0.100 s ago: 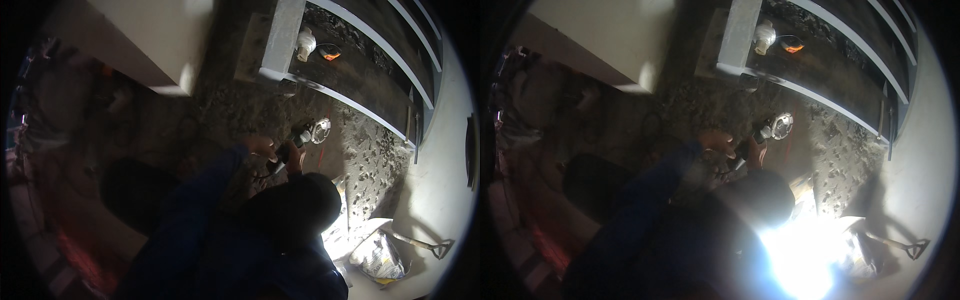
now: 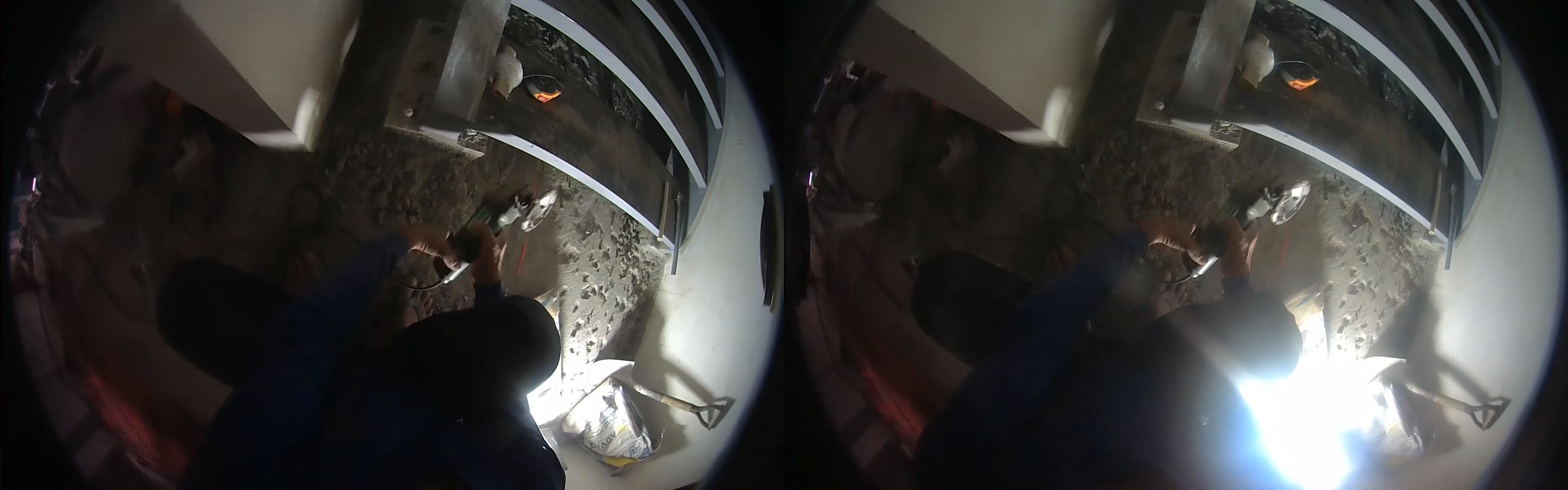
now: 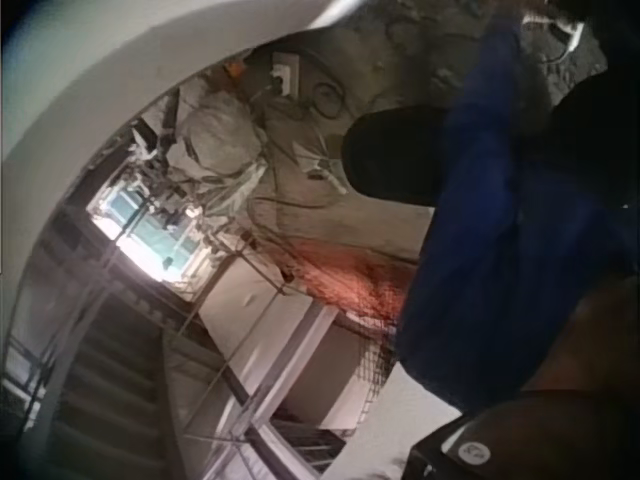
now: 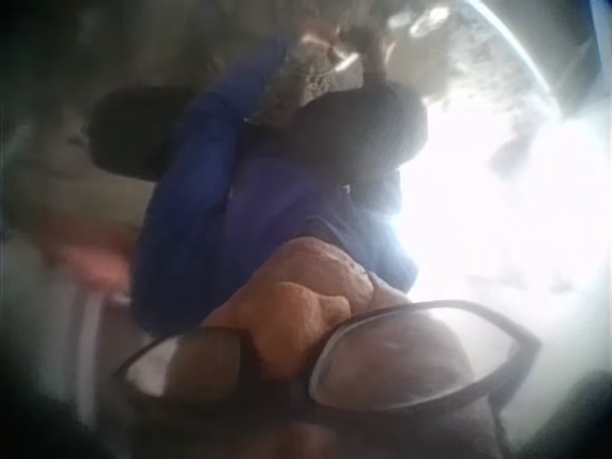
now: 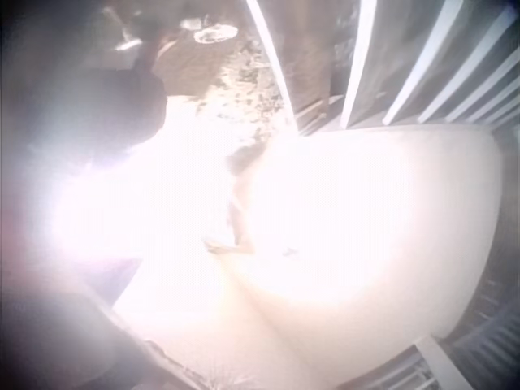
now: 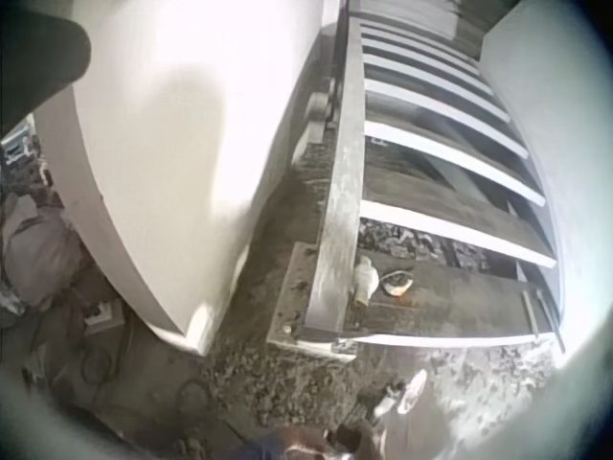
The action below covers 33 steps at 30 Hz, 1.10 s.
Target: The person uses an angle grinder to smooth a concrete surface near a wall. The person holds the tool with both hands and moves it along the edge of the concrete, generating dust.
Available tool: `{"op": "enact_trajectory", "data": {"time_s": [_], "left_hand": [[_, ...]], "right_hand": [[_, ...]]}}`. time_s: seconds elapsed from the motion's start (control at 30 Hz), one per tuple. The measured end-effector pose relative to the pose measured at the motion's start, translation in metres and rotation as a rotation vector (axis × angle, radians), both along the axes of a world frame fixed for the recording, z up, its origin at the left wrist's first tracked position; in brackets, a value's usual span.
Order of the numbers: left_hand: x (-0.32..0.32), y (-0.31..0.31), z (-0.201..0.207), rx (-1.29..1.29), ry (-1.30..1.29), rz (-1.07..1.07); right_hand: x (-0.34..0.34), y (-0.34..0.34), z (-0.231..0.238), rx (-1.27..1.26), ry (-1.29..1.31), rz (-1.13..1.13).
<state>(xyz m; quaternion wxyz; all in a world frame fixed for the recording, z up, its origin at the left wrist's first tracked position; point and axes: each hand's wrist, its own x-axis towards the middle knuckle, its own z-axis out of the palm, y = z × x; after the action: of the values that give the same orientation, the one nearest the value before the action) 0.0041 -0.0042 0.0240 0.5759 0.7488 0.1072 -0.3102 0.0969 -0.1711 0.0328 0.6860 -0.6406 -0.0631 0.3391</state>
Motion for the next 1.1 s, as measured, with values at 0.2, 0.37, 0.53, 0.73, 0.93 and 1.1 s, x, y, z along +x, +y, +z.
{"op": "enact_trajectory", "data": {"time_s": [0.2,0.37,0.53,0.73,0.93,1.1], "left_hand": [[0.052,0.058,0.100,-0.173,-0.251,0.019],[0.046,0.138,0.219,0.052,-0.492,0.149],[0.001,0.193,0.300,-0.137,-0.729,0.365],[-0.050,0.211,0.257,-0.219,-0.717,0.702],[-0.108,0.178,0.135,-0.535,-0.382,0.923],[-0.128,0.158,0.072,-0.698,-0.234,0.937]], "right_hand": [[0.046,0.045,0.097,-0.072,-0.780,0.165],[0.106,0.117,0.182,-0.076,-1.699,0.299],[0.097,0.228,0.282,0.669,-0.364,0.622],[0.024,0.287,0.277,0.456,-0.288,0.582],[-0.050,0.270,0.136,0.157,-0.455,0.469],[-0.081,0.233,0.072,0.318,0.185,0.339]]}}
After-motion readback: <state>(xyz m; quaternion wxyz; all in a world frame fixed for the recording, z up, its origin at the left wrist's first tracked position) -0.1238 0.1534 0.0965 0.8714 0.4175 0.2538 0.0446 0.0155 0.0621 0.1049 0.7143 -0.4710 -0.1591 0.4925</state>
